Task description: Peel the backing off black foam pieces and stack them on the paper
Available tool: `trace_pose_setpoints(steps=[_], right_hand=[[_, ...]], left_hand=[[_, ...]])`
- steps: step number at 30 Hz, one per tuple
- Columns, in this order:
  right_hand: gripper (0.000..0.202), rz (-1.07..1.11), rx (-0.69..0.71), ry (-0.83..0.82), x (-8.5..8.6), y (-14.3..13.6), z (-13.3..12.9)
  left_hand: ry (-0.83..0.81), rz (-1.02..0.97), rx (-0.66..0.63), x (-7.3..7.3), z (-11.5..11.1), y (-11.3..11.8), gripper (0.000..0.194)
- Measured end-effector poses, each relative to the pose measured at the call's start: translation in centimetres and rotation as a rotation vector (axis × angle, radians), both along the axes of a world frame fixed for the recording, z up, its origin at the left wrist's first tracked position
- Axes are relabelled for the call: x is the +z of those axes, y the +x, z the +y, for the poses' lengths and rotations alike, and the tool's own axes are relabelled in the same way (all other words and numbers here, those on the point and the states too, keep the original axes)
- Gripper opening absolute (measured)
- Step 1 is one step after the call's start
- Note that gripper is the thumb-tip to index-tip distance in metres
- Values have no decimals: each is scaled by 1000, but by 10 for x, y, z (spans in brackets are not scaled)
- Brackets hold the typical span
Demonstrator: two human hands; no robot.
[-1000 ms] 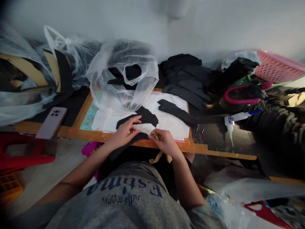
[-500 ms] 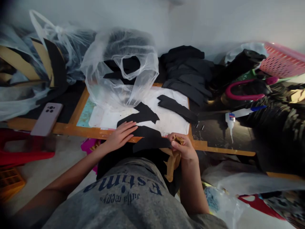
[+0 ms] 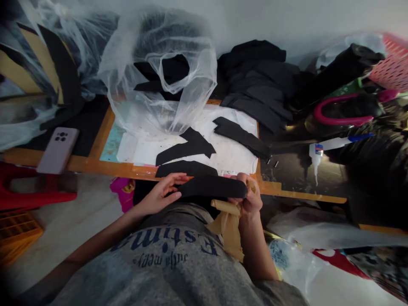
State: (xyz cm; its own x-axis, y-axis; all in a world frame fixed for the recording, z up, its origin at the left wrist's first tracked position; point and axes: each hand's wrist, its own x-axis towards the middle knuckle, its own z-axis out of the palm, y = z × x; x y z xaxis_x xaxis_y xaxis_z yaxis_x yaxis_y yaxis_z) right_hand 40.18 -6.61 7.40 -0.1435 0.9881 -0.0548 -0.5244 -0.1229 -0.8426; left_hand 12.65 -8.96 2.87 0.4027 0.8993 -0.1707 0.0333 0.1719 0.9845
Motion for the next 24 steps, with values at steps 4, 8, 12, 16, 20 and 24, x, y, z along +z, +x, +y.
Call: trace_pose_setpoints(steps=[4, 8, 12, 16, 20, 24], right_hand=[[42, -174, -51, -124, -12, 7, 5], [38, -543, 2, -250, -22, 5, 15], [42, -768, -1, -204, -31, -4, 23], [39, -1008, -46, -129, -42, -8, 23], [37, -1123, -65, -86, -51, -6, 20], [34, -1203, -77, -45, -54, -4, 18]], left_hand=[[-12, -2, 208, -8, 8, -7, 25], [151, 210, 475, -17, 23, -23, 21], [269, 394, 471, -21, 30, -30, 15], [307, 453, 512, -23, 29, -29, 16], [351, 450, 551, -23, 28, -27, 16], [396, 449, 551, -24, 27, -27, 15]])
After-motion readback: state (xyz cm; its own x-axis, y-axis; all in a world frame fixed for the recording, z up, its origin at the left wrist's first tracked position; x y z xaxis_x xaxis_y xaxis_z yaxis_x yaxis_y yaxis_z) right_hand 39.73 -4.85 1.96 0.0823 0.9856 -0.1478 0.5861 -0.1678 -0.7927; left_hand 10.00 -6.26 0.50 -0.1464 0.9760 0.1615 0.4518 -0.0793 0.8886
